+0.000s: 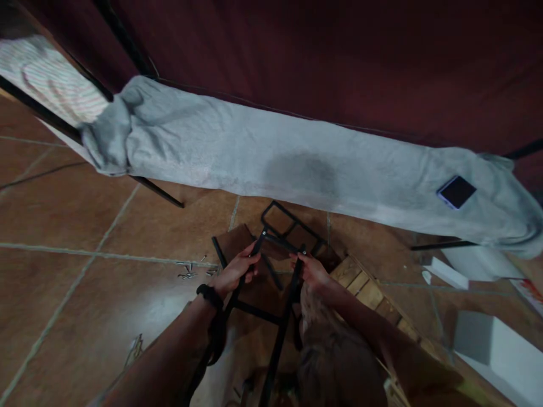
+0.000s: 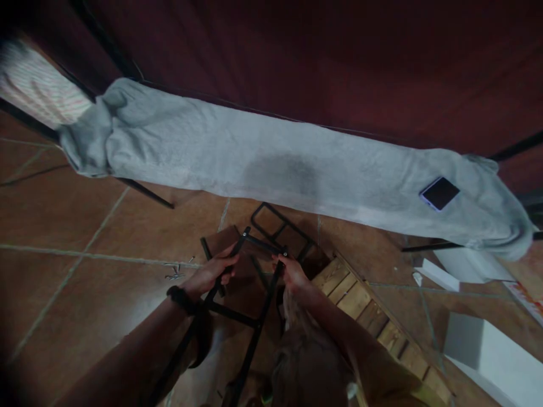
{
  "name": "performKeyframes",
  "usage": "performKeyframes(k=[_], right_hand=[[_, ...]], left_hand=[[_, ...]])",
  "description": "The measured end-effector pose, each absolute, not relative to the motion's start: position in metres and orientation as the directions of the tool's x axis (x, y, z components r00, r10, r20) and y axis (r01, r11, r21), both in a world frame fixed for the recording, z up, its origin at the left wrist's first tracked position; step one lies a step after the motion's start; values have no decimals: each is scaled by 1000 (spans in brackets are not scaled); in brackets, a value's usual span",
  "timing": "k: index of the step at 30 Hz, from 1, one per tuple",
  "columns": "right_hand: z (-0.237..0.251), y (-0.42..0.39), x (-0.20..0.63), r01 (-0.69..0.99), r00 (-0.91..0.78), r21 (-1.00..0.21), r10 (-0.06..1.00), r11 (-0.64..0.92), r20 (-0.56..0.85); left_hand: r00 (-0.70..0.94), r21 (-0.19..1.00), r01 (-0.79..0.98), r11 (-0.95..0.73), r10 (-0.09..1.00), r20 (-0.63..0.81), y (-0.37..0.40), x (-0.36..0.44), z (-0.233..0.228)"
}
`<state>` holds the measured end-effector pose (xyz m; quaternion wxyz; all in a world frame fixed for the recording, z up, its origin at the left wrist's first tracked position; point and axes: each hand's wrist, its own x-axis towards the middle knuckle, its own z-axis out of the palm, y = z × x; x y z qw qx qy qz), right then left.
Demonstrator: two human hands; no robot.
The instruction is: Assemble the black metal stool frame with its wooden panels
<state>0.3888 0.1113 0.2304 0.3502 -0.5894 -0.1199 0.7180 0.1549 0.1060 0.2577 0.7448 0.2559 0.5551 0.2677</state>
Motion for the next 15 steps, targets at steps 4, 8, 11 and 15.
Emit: performKeyframes(k=[4,8,11,15], right_hand=[[232,114,398,6,-24,-673,673,-739,-739],[241,119,410,365,124,-790,866,-493,-484],[249,123,412,662,29,-723,971,-198,-239],[253,125,409,832,-131,-555,974,7,-184]], left_hand=[[190,715,-152,682,730,-656,103,154,262],[192,710,-161,685,728,-659,102,156,262],[201,710,-143,690,723,-661,101,157,260],[206,717,-113,688,722,-660,101,155,257]])
